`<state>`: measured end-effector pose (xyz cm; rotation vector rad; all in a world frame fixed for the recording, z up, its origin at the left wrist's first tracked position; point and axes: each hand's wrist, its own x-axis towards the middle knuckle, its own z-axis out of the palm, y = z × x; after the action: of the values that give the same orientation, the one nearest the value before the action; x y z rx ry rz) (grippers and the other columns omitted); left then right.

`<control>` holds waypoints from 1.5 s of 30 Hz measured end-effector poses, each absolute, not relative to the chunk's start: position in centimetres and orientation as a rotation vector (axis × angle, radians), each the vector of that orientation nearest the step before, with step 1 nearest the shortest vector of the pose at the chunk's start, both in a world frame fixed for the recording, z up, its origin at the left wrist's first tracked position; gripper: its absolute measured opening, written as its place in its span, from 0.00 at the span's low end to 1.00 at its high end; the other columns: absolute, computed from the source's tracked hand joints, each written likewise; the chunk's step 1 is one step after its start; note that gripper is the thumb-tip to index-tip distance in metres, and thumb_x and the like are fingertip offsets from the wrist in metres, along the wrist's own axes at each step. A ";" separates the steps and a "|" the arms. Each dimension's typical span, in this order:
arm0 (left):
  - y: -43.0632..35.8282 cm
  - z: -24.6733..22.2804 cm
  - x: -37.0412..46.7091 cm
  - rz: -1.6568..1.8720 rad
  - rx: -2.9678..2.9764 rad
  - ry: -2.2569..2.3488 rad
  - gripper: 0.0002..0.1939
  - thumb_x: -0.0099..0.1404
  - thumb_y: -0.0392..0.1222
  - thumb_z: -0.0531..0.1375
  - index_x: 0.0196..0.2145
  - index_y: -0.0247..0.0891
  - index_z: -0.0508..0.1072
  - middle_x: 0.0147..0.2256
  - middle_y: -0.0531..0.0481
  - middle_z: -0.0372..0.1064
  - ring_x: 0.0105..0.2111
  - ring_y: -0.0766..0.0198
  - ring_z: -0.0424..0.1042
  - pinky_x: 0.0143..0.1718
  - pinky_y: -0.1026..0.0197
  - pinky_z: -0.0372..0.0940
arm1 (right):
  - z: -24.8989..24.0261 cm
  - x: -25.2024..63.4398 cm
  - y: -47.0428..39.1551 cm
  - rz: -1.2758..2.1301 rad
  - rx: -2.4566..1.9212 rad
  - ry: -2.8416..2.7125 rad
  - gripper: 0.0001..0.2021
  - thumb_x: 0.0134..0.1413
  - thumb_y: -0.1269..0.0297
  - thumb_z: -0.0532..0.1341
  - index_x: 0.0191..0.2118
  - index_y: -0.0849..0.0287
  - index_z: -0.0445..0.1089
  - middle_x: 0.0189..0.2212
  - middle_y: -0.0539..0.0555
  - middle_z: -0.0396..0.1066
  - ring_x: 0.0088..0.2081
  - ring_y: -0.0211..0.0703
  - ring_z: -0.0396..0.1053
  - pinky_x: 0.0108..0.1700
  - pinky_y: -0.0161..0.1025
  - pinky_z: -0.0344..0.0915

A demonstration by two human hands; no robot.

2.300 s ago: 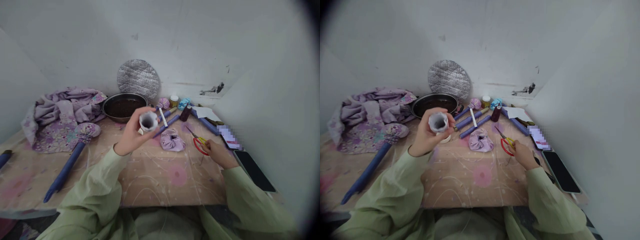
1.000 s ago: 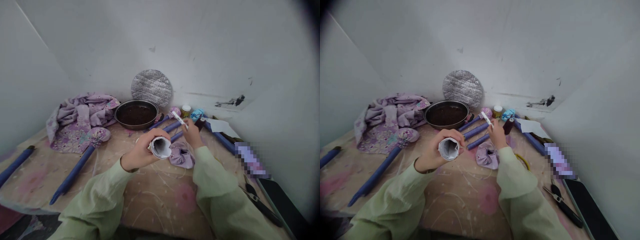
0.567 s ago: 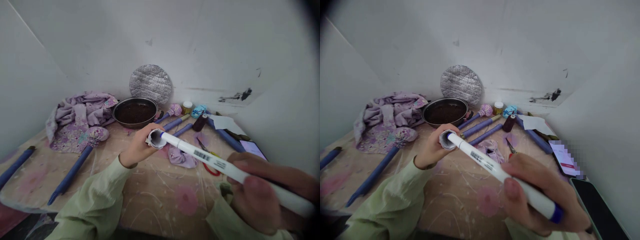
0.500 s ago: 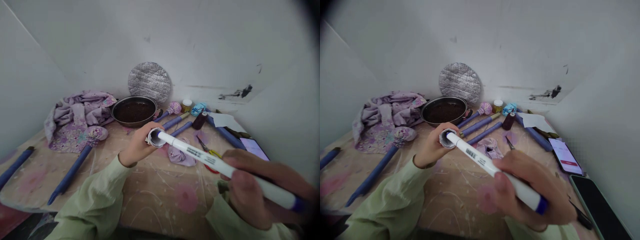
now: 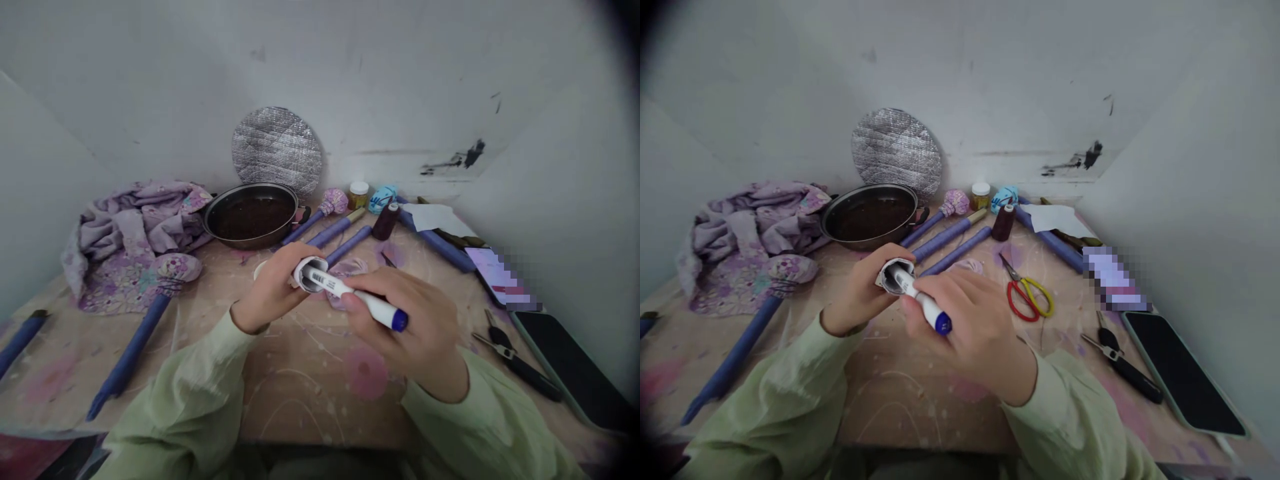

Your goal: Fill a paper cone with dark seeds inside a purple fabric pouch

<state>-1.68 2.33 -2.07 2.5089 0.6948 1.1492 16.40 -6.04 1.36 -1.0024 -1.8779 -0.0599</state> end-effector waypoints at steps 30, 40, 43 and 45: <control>2.1 -2.4 -1.5 1.171 2.770 0.779 0.08 0.63 0.45 0.55 0.37 0.38 0.66 0.30 0.51 0.72 0.28 0.66 0.71 0.28 0.66 0.61 | 0.4 15.9 -4.7 0.198 -0.930 -1.972 0.04 0.58 0.67 0.57 0.38 0.60 0.68 0.32 0.53 0.76 0.34 0.37 0.72 0.38 0.35 0.67; 2.3 -2.8 -1.5 1.173 2.831 0.749 0.10 0.63 0.46 0.56 0.38 0.37 0.68 0.31 0.49 0.74 0.29 0.65 0.74 0.29 0.66 0.64 | 0.3 15.9 -4.4 0.224 -0.951 -1.989 0.05 0.58 0.68 0.58 0.38 0.61 0.70 0.33 0.53 0.77 0.35 0.37 0.73 0.40 0.34 0.67; 2.2 -2.8 -1.5 1.180 2.850 0.748 0.09 0.63 0.45 0.56 0.38 0.36 0.68 0.30 0.48 0.74 0.29 0.64 0.74 0.29 0.66 0.64 | 0.3 15.7 -4.4 0.232 -0.981 -1.949 0.04 0.57 0.68 0.58 0.36 0.61 0.70 0.32 0.52 0.77 0.33 0.37 0.73 0.37 0.34 0.67; 2.3 -2.7 -1.5 1.187 2.881 0.743 0.09 0.63 0.44 0.56 0.38 0.36 0.69 0.30 0.48 0.74 0.29 0.64 0.74 0.29 0.65 0.63 | 0.3 15.7 -4.3 0.241 -1.009 -1.934 0.03 0.56 0.69 0.59 0.35 0.61 0.70 0.29 0.51 0.76 0.30 0.36 0.72 0.34 0.34 0.66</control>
<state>-1.49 2.26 -2.72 2.8812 0.7428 1.1874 15.67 -4.29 0.28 -1.0088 -1.9341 0.2408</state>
